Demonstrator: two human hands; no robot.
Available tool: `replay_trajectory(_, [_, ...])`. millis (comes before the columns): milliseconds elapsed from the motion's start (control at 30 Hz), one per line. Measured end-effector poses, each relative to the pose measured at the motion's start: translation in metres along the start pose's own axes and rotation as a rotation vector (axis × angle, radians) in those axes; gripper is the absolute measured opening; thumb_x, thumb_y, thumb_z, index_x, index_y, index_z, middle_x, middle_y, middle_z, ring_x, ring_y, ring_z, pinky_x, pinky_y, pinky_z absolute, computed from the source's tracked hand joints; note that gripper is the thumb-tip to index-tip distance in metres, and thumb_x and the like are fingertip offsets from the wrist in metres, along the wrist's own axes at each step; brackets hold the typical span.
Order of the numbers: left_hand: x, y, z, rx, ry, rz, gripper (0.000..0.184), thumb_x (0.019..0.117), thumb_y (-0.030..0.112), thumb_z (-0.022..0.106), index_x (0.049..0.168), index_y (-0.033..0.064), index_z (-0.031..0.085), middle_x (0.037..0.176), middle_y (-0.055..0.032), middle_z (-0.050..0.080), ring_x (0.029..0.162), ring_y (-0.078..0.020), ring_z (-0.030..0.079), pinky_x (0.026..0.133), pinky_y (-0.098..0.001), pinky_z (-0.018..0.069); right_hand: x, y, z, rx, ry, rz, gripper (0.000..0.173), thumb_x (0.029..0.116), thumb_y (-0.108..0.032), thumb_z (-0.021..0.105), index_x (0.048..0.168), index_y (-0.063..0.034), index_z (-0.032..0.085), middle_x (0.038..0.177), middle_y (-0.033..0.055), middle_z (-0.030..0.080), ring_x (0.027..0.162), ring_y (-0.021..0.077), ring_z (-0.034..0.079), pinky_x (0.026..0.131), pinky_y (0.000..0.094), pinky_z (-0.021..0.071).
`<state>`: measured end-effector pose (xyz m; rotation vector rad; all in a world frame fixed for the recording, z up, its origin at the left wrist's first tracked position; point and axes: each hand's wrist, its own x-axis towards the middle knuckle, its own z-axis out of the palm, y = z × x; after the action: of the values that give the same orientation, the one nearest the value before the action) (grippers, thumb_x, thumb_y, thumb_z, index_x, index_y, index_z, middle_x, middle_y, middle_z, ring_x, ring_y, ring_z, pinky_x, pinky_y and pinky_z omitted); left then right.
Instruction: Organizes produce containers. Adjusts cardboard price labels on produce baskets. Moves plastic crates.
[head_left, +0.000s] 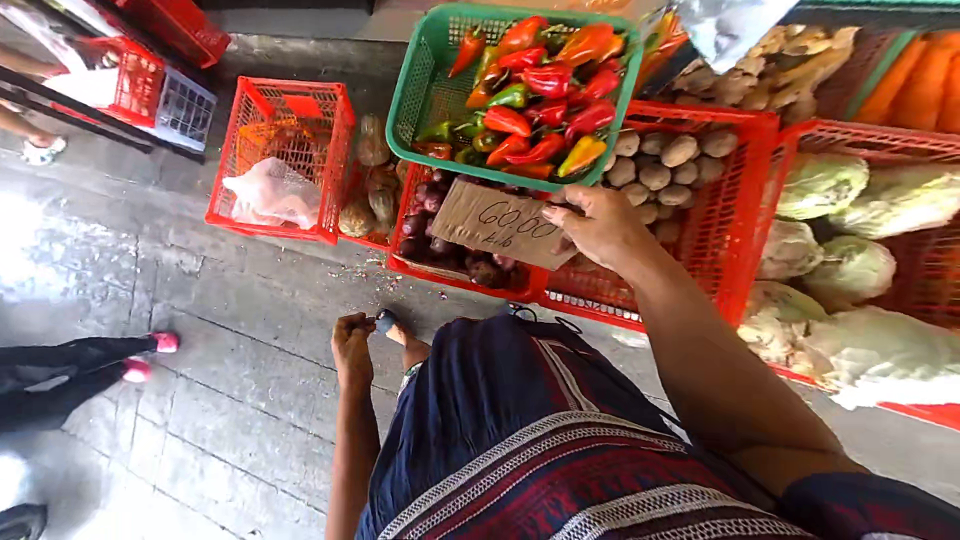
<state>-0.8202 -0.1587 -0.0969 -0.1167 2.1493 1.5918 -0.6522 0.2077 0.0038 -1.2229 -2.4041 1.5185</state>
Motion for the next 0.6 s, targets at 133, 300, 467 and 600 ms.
replay_trajectory(133, [0.049, -0.012, -0.051, -0.044, 0.0, -0.066, 0.018, 0.0954, -0.01, 0.055, 0.113, -0.0137, 0.055, 0.098, -0.0184, 0.068, 0.082, -0.0219, 0.074, 0.078, -0.0375, 0.0647, 0.001, -0.058, 0.078, -0.077, -0.192, 0.138, 0.032, 0.1128, -0.027, 0.04, 0.137, -0.0083, 0.051, 0.096, 0.0206, 0.068, 0.061, 0.0304, 0.069, 0.058, 0.0484, 0.0612])
replay_trajectory(300, [0.118, -0.03, -0.118, 0.113, -0.154, -0.172, 0.029, 0.0971, -0.001, 0.059, 0.124, -0.0127, 0.056, 0.101, -0.0208, 0.069, 0.076, -0.0229, 0.073, 0.07, -0.0395, 0.0645, -0.001, -0.119, 0.199, -0.479, -0.594, 0.092, 0.04, 0.1114, -0.025, 0.039, 0.143, -0.0026, 0.047, 0.117, 0.0276, 0.065, 0.107, 0.0435, 0.066, 0.092, 0.0626, 0.0512])
replay_trajectory(467, [0.179, -0.025, -0.166, 0.403, -0.302, -0.194, 0.023, 0.1007, 0.009, 0.058, 0.119, -0.0044, 0.063, 0.085, -0.0099, 0.071, 0.056, -0.013, 0.063, 0.054, -0.0304, 0.0556, 0.025, -0.152, 0.293, -0.576, -0.633, 0.148, 0.036, 0.1101, -0.021, 0.04, 0.136, 0.0035, 0.05, 0.117, 0.0286, 0.064, 0.115, 0.0442, 0.063, 0.098, 0.0603, 0.0493])
replay_trajectory(600, [0.224, -0.022, -0.194, 0.536, -0.339, -0.121, 0.026, 0.0993, 0.009, 0.058, 0.121, -0.0043, 0.064, 0.094, -0.0123, 0.072, 0.069, -0.0165, 0.067, 0.067, -0.0361, 0.0583, 0.064, -0.166, 0.339, -0.49, -0.558, 0.352, 0.041, 0.1094, -0.018, 0.043, 0.144, 0.0024, 0.042, 0.113, 0.0258, 0.064, 0.09, 0.0349, 0.07, 0.081, 0.0501, 0.0578])
